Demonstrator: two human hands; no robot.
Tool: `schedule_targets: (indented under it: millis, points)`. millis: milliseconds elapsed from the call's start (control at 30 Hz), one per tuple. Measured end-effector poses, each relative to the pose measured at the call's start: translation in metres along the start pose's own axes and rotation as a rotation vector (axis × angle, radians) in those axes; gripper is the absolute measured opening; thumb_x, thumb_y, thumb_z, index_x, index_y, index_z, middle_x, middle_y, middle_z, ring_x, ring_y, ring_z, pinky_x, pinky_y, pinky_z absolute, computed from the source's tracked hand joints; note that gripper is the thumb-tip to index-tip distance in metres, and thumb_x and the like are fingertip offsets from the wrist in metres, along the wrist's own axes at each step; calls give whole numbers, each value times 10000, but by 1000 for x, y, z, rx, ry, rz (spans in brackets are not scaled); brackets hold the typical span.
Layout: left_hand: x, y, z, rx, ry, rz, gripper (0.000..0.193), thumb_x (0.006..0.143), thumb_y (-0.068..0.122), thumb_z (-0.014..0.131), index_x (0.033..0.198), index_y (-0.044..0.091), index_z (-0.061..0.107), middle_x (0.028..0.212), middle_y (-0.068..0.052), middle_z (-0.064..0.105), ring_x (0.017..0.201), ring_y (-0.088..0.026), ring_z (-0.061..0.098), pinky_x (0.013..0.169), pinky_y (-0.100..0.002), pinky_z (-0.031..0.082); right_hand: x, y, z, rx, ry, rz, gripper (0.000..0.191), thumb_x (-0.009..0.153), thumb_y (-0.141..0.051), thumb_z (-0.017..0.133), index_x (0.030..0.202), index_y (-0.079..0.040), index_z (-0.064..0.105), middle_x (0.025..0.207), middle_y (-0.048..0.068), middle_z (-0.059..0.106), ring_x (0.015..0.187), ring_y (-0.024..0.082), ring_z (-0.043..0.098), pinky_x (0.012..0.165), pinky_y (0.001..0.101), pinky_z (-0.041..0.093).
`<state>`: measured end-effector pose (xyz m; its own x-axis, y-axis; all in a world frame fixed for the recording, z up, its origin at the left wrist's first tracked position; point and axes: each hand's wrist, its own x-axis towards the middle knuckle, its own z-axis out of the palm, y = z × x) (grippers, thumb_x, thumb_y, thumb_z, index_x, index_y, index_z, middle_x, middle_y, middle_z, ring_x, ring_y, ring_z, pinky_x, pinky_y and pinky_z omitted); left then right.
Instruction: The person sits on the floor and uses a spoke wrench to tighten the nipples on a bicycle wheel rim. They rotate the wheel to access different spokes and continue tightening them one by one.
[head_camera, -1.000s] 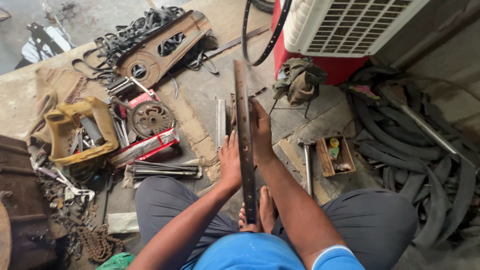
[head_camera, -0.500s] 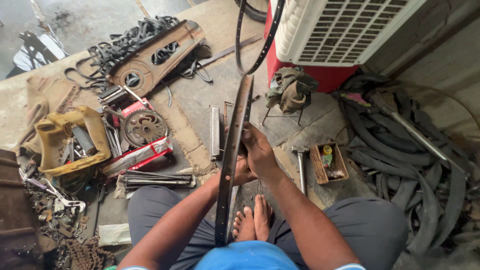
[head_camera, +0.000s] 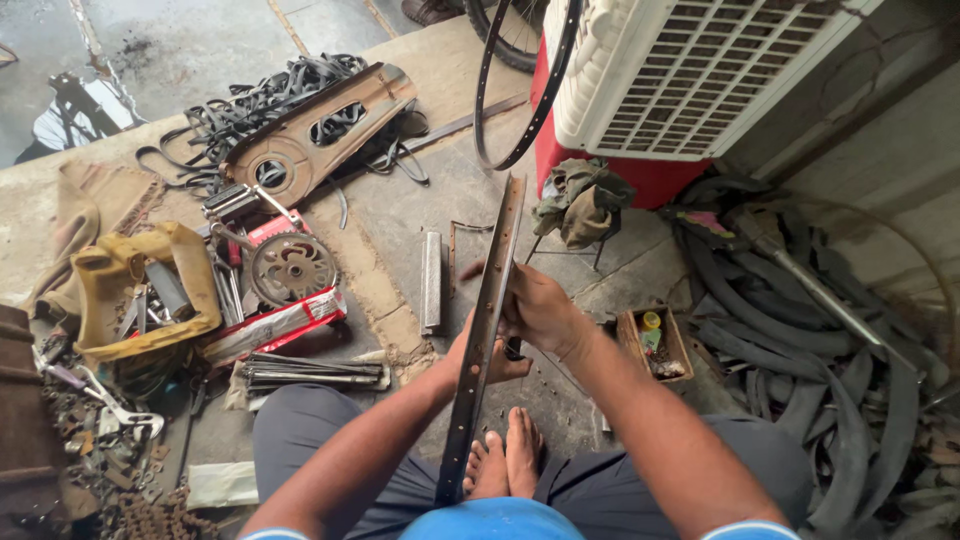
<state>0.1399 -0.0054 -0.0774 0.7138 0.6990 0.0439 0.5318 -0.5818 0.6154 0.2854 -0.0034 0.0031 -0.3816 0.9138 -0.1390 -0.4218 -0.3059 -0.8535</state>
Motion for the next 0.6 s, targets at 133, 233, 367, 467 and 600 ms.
schedule_targets:
  millis: [133, 233, 367, 467, 600]
  points:
    - [-7, -1, 23, 56, 562, 142, 679, 698, 446, 820, 1210, 54, 607, 1369, -252, 564, 1365, -440, 478, 1163, -606, 289, 3, 15, 35, 17, 330, -343, 350, 1049, -356, 618, 1125, -20, 552, 937, 143, 678, 744, 194, 672, 684, 350, 578]
    - [-11, -6, 27, 188, 457, -42, 834, 783, 435, 774, 1502, 107, 508, 1470, -173, 532, 1461, -387, 406, 1215, -629, 199, -11, 33, 54, 33, 318, -587, 321, 1058, -313, 560, 1170, -16, 515, 1070, 174, 713, 864, 219, 712, 796, 352, 606]
    - [-12, -2, 27, 308, 457, -144, 871, 809, 443, 767, 1535, 104, 426, 1506, -188, 477, 1523, -414, 313, 1210, -622, 183, -16, 38, 53, -50, 377, -551, 248, 1047, -188, 604, 1189, 8, 551, 1114, 163, 715, 926, 208, 710, 845, 345, 594]
    - [-14, 9, 26, 122, 474, -174, 953, 727, 461, 807, 1494, 56, 413, 1479, -234, 465, 1451, -449, 323, 1152, -626, 199, -12, 28, 40, -77, 285, -464, 215, 1018, -123, 641, 1180, 3, 577, 1095, 160, 718, 949, 186, 702, 861, 333, 576]
    - [-12, 10, 24, -77, 581, 50, 1037, 724, 498, 844, 1505, -2, 379, 1453, -235, 485, 1426, -409, 409, 1179, -573, 247, -7, 23, 30, -213, 260, -391, 208, 1033, -169, 616, 1163, -7, 624, 1048, 128, 711, 858, 157, 657, 768, 306, 540]
